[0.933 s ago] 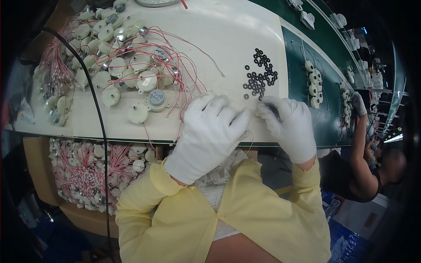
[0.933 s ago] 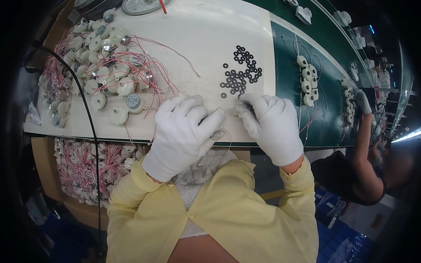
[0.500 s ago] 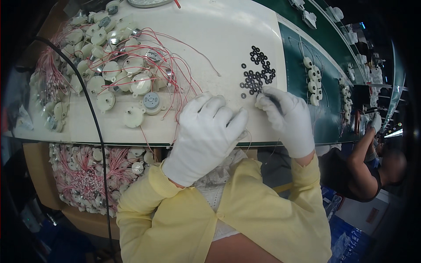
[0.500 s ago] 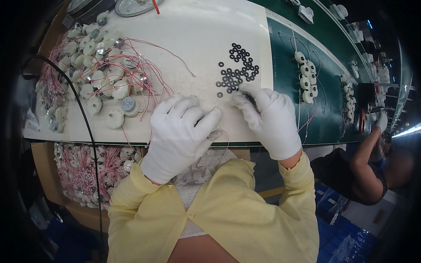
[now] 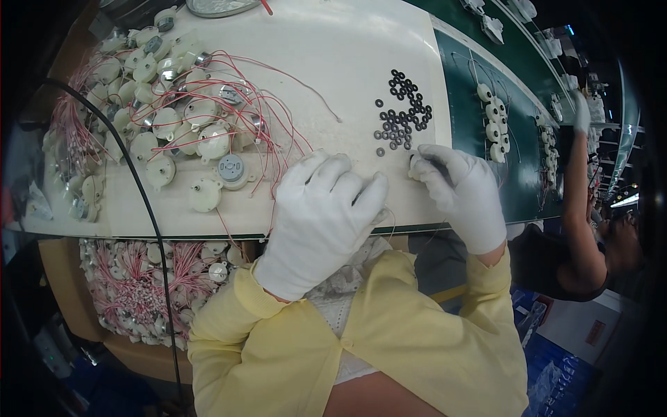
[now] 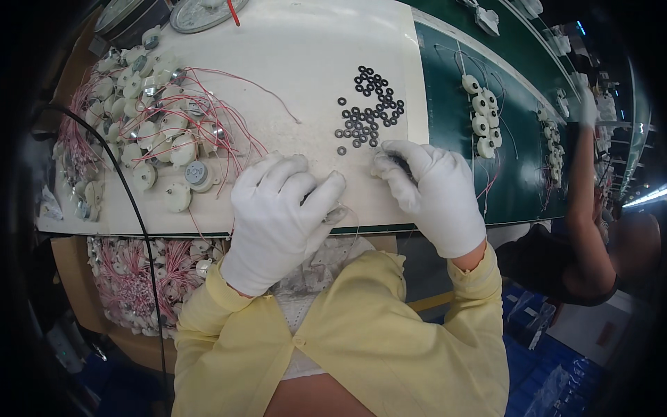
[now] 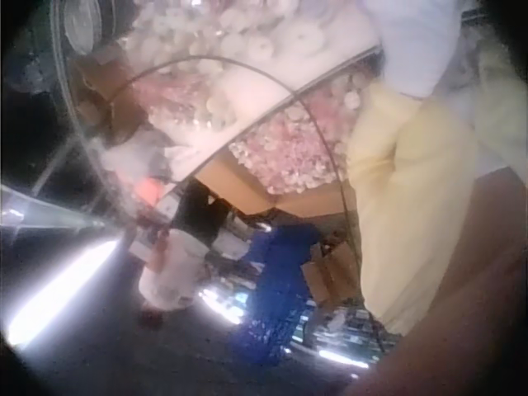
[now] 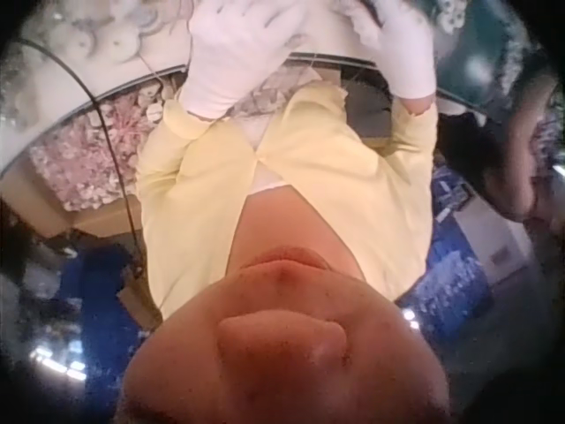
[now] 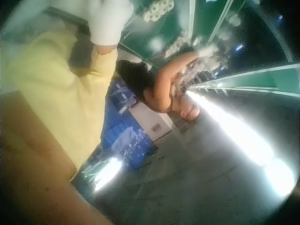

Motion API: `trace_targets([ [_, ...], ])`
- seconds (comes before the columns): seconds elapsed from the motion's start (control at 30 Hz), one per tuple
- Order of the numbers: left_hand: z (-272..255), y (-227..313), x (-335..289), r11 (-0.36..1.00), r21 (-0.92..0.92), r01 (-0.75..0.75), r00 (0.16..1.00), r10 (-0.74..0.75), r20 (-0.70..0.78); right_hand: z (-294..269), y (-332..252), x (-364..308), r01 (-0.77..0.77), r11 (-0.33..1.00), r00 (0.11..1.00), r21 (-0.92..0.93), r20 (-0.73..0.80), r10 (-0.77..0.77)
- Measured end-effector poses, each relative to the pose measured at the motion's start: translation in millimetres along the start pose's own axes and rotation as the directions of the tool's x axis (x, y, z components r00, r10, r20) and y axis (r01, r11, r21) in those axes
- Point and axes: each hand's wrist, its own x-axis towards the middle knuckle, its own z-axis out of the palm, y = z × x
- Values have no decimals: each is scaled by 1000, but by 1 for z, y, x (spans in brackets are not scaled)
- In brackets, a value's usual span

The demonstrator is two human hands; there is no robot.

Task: The person assembles small white circular electronic components by inserting metal washers into them and attaching red wires. They handle the components one at a time, picking up washers from a pile on the table and placing them into the devices, then moving the finished units to a separate area on the table.

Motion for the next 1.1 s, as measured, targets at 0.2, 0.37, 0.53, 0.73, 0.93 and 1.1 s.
trace_targets([
  [0.2, -2, 0, 2, 1000, -9, -1, 1000, 1, 6, -12, 9, -11, -310, 786, 949, 534, 119, 293],
  [0.37, -2, 0, 3, 1000, 12, 0, 1000, 0, 10, -7, 9, -7, -271, 881, 962, 387, 102, 252],
  [0.53, -2, 1, 4, 1000, 8, -2, 1000, 2, 11, -1, 12, -1, -26, 998, 1000, 53, -14, 27],
  [0.73, -1, 0, 3, 1000, 13, 0, 1000, 0, -1, -9, 3, -3, 168, 968, 985, -188, 57, -160],
  [0.93, -2, 1, 4, 1000, -2, 0, 1000, 0, 12, -8, 6, -4, -19, 996, 999, 83, 48, 15],
  [1.1, -1, 0, 3, 1000, 12, -5, 1000, 5, 0, 0, 1, 5, 9, 992, 1000, 127, -25, -6],
])
